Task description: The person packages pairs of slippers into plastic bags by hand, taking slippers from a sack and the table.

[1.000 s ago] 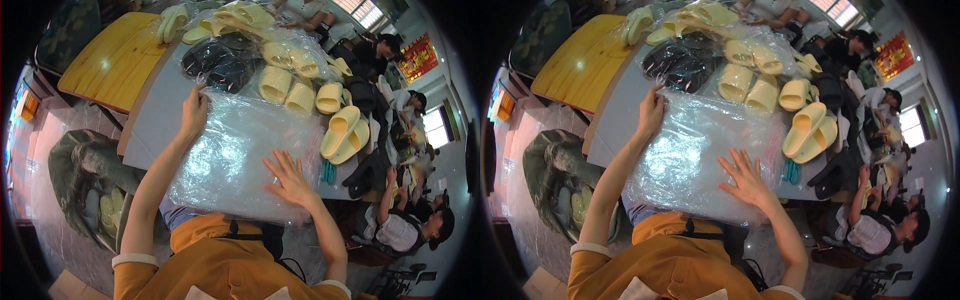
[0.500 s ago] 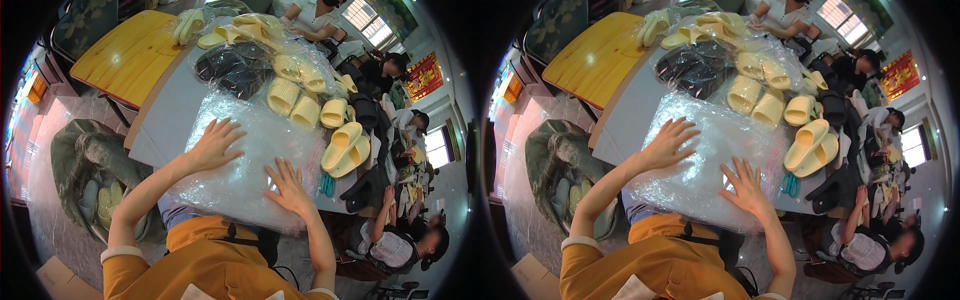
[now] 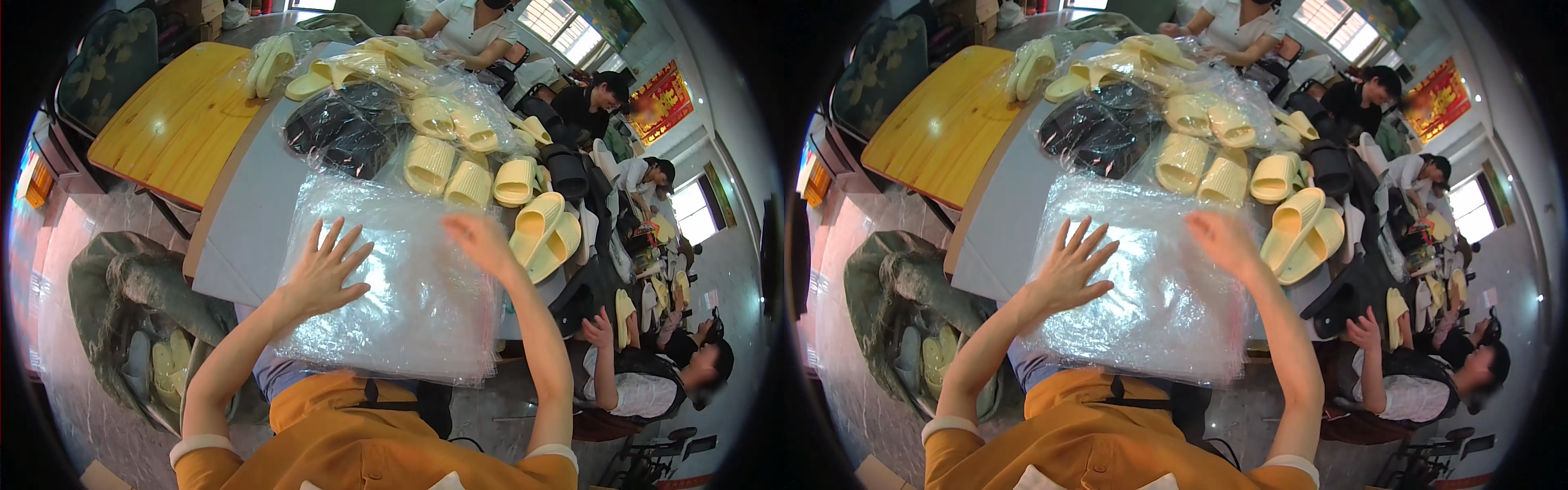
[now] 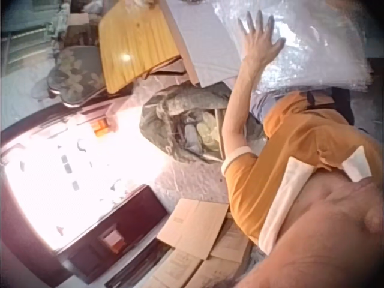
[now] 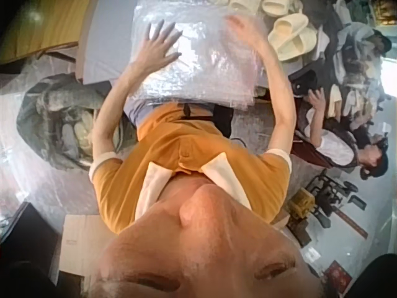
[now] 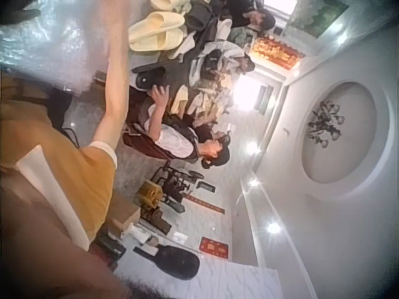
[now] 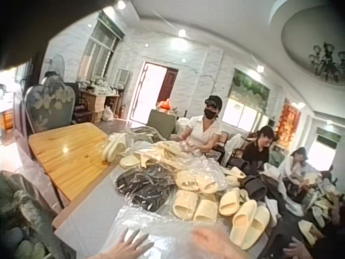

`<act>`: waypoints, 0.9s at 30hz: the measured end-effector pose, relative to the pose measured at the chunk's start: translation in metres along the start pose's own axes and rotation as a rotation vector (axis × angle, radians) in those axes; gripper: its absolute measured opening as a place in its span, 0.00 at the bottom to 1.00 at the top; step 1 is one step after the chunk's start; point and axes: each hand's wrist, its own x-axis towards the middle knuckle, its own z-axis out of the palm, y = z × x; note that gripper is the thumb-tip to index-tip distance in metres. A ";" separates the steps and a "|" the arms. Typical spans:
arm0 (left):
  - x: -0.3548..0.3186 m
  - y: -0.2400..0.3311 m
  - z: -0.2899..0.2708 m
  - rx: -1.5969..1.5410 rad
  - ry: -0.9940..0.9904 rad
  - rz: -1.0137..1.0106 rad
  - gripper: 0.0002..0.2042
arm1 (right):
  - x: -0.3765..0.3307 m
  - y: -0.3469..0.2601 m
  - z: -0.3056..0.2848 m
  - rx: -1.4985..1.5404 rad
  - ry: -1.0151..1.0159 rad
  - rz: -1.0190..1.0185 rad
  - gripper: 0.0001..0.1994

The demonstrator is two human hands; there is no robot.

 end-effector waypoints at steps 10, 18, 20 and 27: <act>0.007 0.004 -0.003 -0.046 -0.038 -0.006 0.35 | 0.113 0.140 -0.019 -0.473 0.034 0.231 0.48; 0.005 0.003 -0.010 -0.079 -0.040 -0.010 0.32 | 0.146 0.133 -0.063 -0.338 0.110 0.121 0.48; 0.007 0.004 -0.009 -0.078 -0.036 -0.002 0.32 | 0.155 0.133 -0.080 -0.304 0.200 0.049 0.46; 0.003 0.004 -0.009 -0.084 -0.028 -0.007 0.32 | 0.132 0.036 -0.133 0.163 0.343 0.115 0.38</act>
